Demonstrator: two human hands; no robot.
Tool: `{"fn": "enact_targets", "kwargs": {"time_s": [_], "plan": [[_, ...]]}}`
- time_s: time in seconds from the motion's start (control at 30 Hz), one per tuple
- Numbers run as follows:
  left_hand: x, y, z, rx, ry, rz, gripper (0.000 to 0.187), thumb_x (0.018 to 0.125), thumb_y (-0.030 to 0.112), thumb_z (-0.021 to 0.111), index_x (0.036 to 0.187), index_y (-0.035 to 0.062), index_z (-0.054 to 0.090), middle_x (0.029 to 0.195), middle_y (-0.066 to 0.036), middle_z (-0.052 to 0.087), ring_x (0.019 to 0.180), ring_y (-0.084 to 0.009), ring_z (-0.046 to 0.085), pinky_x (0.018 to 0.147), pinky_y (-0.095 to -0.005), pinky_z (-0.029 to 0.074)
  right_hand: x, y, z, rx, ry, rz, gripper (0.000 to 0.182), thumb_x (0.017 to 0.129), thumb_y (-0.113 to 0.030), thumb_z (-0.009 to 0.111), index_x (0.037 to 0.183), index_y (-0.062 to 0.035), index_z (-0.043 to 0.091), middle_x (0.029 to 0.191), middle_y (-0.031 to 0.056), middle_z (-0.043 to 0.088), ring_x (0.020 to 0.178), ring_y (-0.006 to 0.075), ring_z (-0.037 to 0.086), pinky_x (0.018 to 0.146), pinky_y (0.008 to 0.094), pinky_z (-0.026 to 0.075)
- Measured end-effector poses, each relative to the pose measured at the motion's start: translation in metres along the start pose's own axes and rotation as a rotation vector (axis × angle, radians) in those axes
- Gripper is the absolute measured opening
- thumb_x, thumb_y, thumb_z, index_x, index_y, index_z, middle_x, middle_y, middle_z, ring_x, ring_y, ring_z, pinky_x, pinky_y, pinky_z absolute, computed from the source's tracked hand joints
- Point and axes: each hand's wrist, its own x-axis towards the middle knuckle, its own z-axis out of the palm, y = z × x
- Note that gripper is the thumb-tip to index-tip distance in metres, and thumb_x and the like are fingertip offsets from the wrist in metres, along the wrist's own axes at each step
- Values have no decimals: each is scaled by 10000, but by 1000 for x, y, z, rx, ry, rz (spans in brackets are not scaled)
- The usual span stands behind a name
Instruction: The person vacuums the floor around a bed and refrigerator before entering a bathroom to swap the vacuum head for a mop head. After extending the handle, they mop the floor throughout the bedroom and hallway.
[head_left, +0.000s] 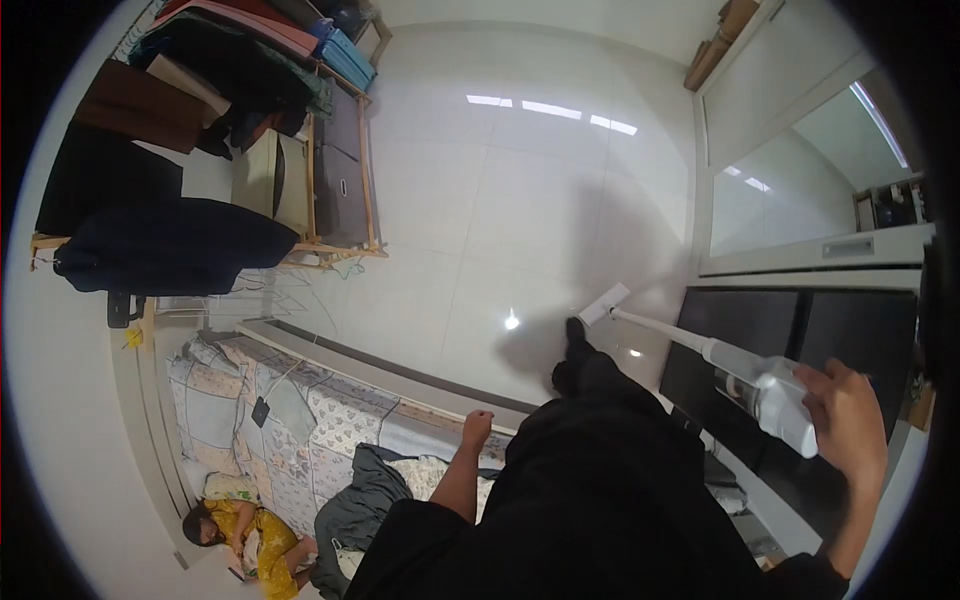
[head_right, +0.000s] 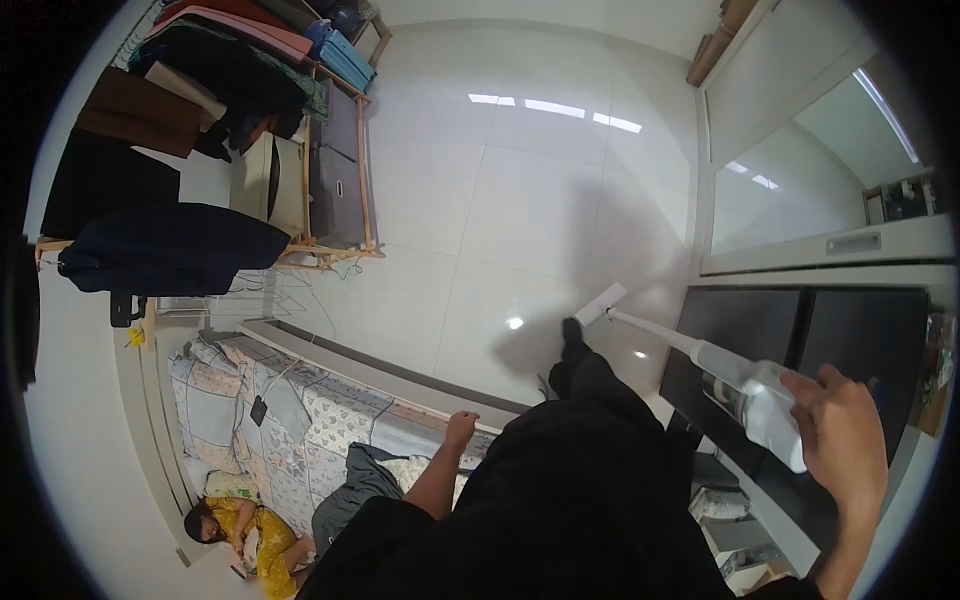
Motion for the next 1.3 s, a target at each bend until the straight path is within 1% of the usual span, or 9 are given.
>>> {"fn": "enact_targets", "kwargs": {"time_s": [0.2,0.3,0.47,0.63,0.77,0.8,0.83,0.93,1.3], "plan": [[-2,16,-35,7,106,10,367,817,290,594,950,-38,690,944,-236,681,933,-356,651,811,-415,492,84,9,-3,46,20,-77,320,725,-16,675,1043,-40,694,815,192,614,767,384,614,729,451,488],[19,19,-57,175,86,230,397,819,311,591,963,-48,683,918,-227,688,901,-355,663,792,-416,498,115,7,-2,49,45,-83,324,742,-27,668,1064,-45,691,838,204,620,786,387,612,746,452,485],[31,75,-102,80,37,-70,423,831,339,583,941,-58,679,869,-229,687,846,-333,673,744,-414,503,140,2,10,108,39,-17,407,747,-37,669,1153,-57,652,863,203,617,805,389,609,757,460,481],[109,102,-166,338,-106,143,442,840,359,551,969,-43,680,925,-244,680,912,-374,655,800,-438,495,115,-32,48,274,162,269,642,744,5,660,1352,-125,502,919,216,634,858,400,618,773,451,489],[181,143,-231,580,-242,196,414,834,334,555,984,-31,681,985,-243,672,961,-382,634,850,-441,490,57,-95,79,483,270,557,579,754,12,662,1306,-131,557,1016,230,646,939,406,620,821,420,491],[215,135,-257,943,-427,729,377,840,298,563,982,-30,684,970,-239,675,947,-374,637,846,-436,489,42,-113,91,533,268,666,558,759,11,667,1291,-128,572,1052,234,644,950,414,620,834,411,492],[218,164,-263,604,-305,241,330,843,257,571,952,-32,687,948,-232,679,919,-361,643,833,-421,493,28,-128,104,558,297,715,555,766,8,669,1295,-124,567,1062,231,647,946,411,626,833,412,494],[234,221,-299,498,-267,91,292,818,215,607,927,-40,696,817,-150,682,757,-228,617,713,-361,479,-9,-183,140,645,379,906,511,776,1,667,1274,-70,576,1117,255,634,1022,394,628,864,384,496],[246,319,-259,972,-501,333,333,837,248,580,950,-47,685,935,-206,682,903,-312,648,825,-379,487,-77,-322,219,843,394,1551,479,766,-2,674,1237,-21,589,996,270,664,931,364,676,811,370,516]]}}
